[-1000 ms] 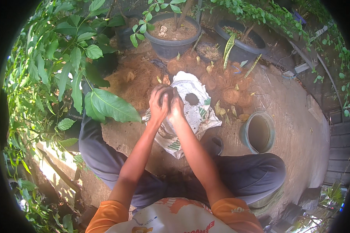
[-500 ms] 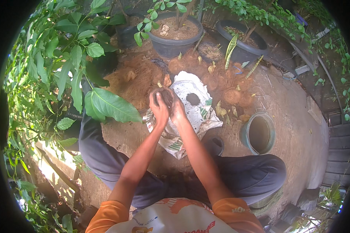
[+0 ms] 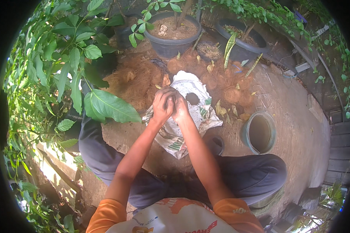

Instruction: The person sits on the ground and wraps small plants with fibrous material, using a white sack as a work surface. They repeatedly pick up a plant, wrap it with the fibrous material, and place it aside.

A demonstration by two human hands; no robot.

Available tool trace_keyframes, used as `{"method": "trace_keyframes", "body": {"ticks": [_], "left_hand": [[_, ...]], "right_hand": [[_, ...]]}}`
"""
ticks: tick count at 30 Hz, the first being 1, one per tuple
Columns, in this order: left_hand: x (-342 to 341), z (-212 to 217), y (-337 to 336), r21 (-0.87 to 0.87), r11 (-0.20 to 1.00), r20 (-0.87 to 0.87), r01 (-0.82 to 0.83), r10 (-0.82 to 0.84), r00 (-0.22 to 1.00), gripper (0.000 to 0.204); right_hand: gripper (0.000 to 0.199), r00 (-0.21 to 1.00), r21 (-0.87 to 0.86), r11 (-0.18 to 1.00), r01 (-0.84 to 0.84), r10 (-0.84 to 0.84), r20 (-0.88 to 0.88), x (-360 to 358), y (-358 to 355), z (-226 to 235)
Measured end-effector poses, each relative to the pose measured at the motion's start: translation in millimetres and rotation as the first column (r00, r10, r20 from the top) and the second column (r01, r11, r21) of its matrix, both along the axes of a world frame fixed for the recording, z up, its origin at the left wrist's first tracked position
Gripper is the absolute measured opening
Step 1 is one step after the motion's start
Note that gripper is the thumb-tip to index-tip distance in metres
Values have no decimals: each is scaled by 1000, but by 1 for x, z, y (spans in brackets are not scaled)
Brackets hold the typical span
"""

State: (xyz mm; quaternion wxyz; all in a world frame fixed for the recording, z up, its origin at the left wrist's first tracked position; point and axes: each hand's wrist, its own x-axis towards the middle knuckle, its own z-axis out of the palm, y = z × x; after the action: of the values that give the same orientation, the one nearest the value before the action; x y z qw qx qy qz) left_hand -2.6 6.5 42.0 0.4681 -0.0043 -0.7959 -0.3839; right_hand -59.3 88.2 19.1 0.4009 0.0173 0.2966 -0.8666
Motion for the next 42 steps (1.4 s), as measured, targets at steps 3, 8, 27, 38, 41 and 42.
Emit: {"method": "trace_keyframes", "body": {"ticks": [3,8,27,38,41,42], "left_hand": [[2,-6,1,70,998,-32,-9,11,999,16],[0,-4,7,427,890,-19,-160,186,982,21],[1,30,5,-151,969,-61,-194,187,980,14],[8,3,14,-37,997,-50,62,-63,997,10],[11,0,22,-33,991,-22,126,-127,992,10],[12,0,24,-48,985,-28,165,-166,986,11]], "right_hand": [[32,998,58,997,52,-49,-44,11,-2,9],[37,1000,77,997,-5,3,24,15,-7,38],[32,988,-207,977,-55,83,131,1,2,24],[45,980,65,982,176,-181,83,25,8,5],[50,975,-142,980,137,-108,194,34,25,6],[51,967,-177,972,154,-112,228,35,27,7]]}}
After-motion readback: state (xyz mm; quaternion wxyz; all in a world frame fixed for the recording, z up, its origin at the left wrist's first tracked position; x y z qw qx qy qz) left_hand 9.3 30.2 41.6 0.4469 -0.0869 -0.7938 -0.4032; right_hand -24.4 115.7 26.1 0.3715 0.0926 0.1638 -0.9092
